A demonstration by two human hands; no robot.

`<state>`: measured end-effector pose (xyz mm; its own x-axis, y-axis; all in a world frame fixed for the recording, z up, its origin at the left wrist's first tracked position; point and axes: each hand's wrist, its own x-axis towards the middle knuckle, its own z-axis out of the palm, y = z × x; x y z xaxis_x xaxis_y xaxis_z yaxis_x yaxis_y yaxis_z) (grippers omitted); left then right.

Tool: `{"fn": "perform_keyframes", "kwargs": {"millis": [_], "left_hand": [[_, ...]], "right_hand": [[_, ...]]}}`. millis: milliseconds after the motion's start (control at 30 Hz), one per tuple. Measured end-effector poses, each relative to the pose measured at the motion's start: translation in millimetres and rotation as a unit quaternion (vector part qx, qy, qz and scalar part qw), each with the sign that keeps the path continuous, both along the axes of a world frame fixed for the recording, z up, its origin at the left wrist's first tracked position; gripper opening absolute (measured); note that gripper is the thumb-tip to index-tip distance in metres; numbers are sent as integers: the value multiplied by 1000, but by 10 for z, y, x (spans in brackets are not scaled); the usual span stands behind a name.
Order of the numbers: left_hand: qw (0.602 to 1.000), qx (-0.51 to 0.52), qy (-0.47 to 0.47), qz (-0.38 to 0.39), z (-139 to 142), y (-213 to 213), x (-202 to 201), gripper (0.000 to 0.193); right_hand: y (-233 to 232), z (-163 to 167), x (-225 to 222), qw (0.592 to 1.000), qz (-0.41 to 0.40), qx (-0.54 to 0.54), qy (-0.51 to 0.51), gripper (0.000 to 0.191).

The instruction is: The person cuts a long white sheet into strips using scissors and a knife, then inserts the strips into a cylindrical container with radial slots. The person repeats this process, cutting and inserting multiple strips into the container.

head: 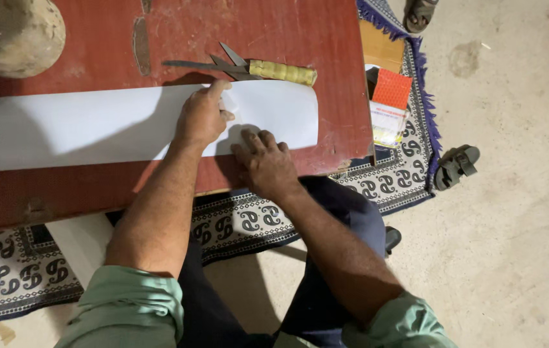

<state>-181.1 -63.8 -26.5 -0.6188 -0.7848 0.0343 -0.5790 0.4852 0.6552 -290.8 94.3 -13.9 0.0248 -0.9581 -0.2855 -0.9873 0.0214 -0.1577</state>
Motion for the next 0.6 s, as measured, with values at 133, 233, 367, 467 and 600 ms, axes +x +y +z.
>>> {"fn": "perform_keyframes", "kwargs": {"millis": [133,233,367,467,600], "left_hand": [[999,47,-15,12,-55,-210,-57,58],[999,49,6,-2,-94,-340,-71,53],[999,29,39,-21,-148,-430,-75,47],[998,15,64,-23,-168,-452,-71,48],[999,16,39,-8,-169,-482,-95,45]], "right_hand": [[9,-68,21,1000,-12,-3,-18,72],[48,-86,-43,993,-58,-27,-97,87],[52,-83,-154,965,-133,-65,-218,91],[34,-68,-158,974,-108,-56,-193,87],[0,-64,-130,988,-87,16,-128,81]]}}
